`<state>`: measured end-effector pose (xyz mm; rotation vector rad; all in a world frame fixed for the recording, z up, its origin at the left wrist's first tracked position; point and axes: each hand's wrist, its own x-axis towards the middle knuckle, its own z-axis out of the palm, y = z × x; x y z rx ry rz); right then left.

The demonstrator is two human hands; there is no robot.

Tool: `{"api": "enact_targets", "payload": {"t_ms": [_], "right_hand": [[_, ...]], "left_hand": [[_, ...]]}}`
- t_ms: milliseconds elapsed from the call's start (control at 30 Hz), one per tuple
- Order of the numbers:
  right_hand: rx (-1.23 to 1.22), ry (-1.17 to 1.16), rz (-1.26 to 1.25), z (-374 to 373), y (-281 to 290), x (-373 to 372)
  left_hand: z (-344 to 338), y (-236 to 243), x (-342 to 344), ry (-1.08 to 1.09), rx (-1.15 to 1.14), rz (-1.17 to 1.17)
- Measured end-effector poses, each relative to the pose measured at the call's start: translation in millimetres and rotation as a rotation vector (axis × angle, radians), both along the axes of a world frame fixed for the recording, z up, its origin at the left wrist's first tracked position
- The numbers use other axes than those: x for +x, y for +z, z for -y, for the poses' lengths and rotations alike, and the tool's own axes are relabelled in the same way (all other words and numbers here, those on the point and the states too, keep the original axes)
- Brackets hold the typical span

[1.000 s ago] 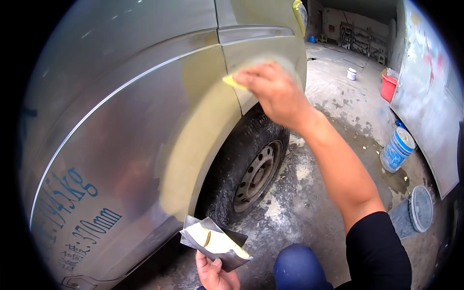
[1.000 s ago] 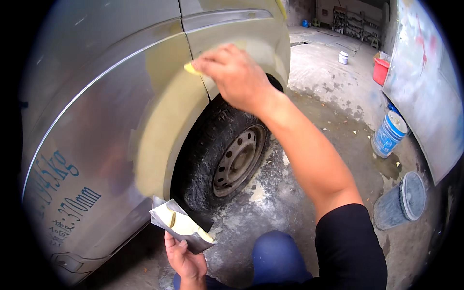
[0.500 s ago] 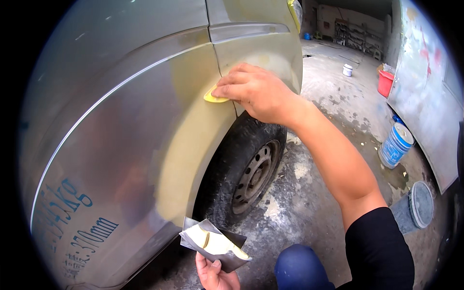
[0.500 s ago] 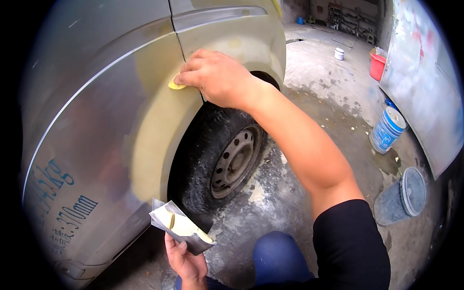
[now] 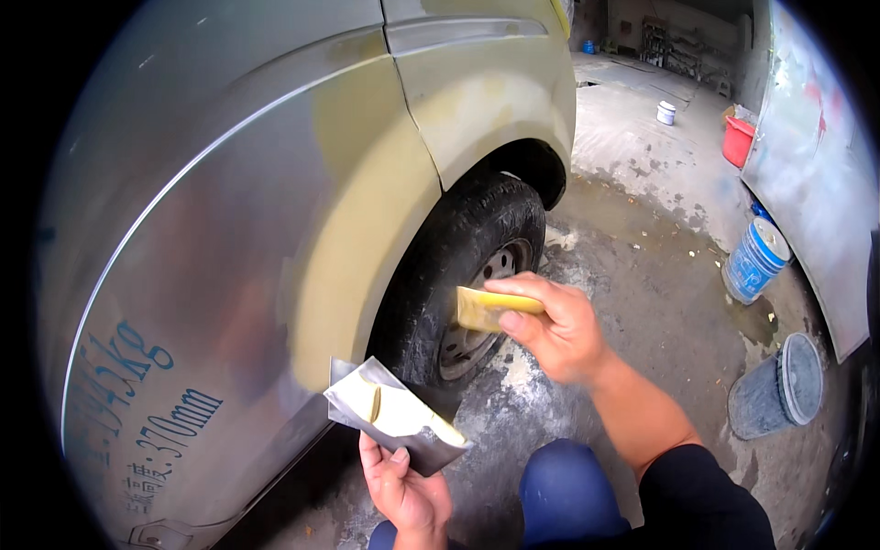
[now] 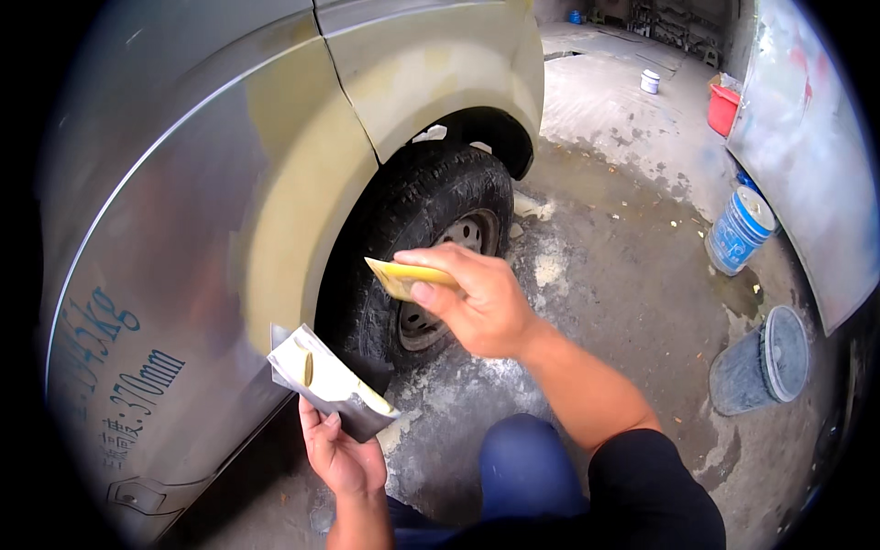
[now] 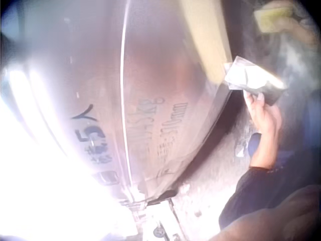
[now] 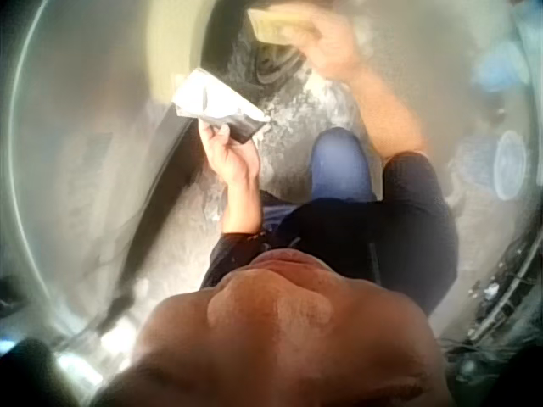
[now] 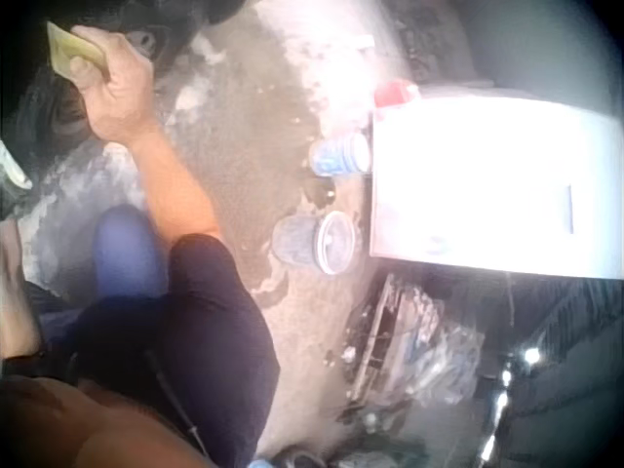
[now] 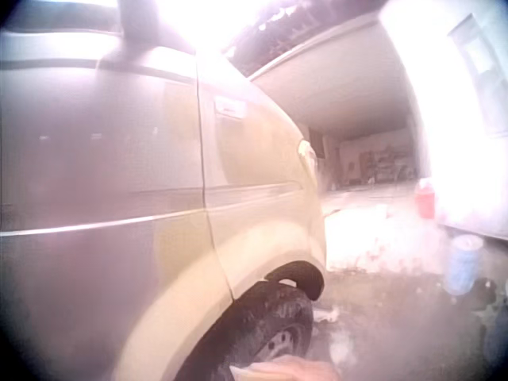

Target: The person applies a beige body filler to the rear wheel arch of a silver van using a metal spreader. They then smooth and level the applied filler using a yellow sanding block, working on the curved surface of the vehicle's body panel.

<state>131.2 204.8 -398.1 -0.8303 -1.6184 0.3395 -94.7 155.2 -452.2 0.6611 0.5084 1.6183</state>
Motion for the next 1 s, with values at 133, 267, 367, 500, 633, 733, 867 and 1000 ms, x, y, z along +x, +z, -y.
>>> {"api": "enact_targets", "payload": {"t_ms": [133,267,367,500,633,733,867,1000], "right_hand": [[-0.094,0.199,-0.406,38.0,-25.7,-37.9],[0.132,0.189,-0.195,43.6,-31.3,-41.1],[0.102,0.205,-0.106,47.5,-43.5,-40.9],[-0.038,0.24,0.08,54.6,-65.5,-22.4],[-0.336,0.094,0.101,48.4,-51.3,-2.2],[-0.417,0.045,-0.429,9.4,-27.7,24.2],[-0.363,0.208,-0.737,-12.4,1.5,39.0],[-0.372,0.256,-0.75,-2.4,-6.9,32.9]], "left_hand": [[-4.4,8.6,11.8,0.001,-0.017,-0.011],[-3.0,17.9,21.6,-0.011,-0.013,0.066],[-1.5,17.7,21.7,-0.007,0.012,0.066],[-3.8,7.2,14.0,0.011,-0.017,0.031],[-2.4,3.4,-0.3,0.033,0.006,0.021],[2.0,3.7,-4.6,0.026,0.038,0.007],[6.1,4.6,-8.2,-0.037,0.031,0.039],[3.6,0.3,-9.2,-0.136,0.014,0.093]]}}
